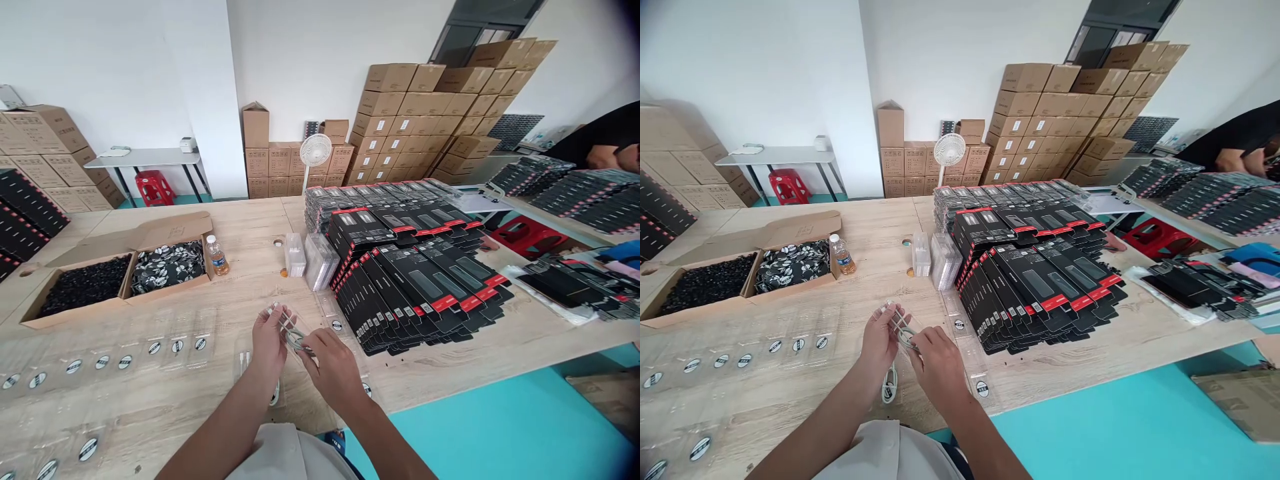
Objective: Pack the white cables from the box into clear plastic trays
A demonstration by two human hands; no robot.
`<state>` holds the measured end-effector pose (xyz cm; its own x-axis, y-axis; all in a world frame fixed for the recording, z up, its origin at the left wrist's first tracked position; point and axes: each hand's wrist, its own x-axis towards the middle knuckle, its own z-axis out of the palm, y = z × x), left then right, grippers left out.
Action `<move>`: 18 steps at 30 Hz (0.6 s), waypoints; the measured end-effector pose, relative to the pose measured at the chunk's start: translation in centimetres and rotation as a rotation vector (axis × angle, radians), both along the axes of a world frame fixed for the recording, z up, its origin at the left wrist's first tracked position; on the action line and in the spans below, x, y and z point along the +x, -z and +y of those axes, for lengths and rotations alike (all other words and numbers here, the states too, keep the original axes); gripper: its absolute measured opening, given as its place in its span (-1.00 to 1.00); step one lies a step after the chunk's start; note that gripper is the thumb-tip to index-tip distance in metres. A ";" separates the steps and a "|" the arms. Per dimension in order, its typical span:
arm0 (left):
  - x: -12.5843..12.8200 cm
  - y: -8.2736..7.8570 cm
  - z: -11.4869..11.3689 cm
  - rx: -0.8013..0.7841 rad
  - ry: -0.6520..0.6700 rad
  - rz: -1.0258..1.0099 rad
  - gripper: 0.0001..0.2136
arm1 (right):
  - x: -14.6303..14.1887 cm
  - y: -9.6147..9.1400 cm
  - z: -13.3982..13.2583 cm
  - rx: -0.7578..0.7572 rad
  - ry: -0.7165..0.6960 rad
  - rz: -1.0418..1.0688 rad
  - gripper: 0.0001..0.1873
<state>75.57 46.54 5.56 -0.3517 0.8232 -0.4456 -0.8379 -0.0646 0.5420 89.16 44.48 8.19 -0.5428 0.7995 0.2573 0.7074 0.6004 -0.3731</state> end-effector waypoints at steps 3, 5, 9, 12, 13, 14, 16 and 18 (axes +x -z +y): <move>0.3 0.1 0.2 -0.012 -0.025 -0.020 -0.81 | -0.2 0.6 0.3 0.047 -0.018 -0.054 -0.84; 0.4 0.1 0.2 -0.017 -0.028 -0.015 -0.81 | -0.9 1.0 0.3 0.076 0.020 -0.085 -0.81; -0.2 0.4 0.2 -0.029 -0.013 -0.002 -0.80 | -2.3 1.5 0.0 0.033 0.089 -0.060 -0.79; -1.3 0.9 0.1 -0.035 -0.009 -0.008 -0.82 | -2.1 1.5 0.0 -0.115 0.034 0.099 -0.81; -1.6 1.0 0.0 -0.034 -0.007 -0.018 -0.82 | -1.8 1.5 0.1 -0.180 0.014 0.186 -0.81; -1.9 1.1 0.0 -0.032 -0.003 -0.030 -0.83 | -1.4 1.5 0.4 -0.237 0.015 0.277 -0.79; -2.2 1.1 0.0 -0.019 0.017 -0.054 -0.83 | -0.4 1.7 1.2 -0.323 0.101 0.436 -0.64; -2.1 1.0 0.1 0.003 0.062 -0.071 -0.83 | 0.4 2.0 1.9 -0.455 0.203 0.555 -0.43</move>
<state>73.46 46.62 4.58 -0.2678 0.8435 -0.4656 -0.8768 -0.0130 0.4807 89.52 46.36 6.16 -0.2598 0.9631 0.0702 0.4233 0.1789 -0.8882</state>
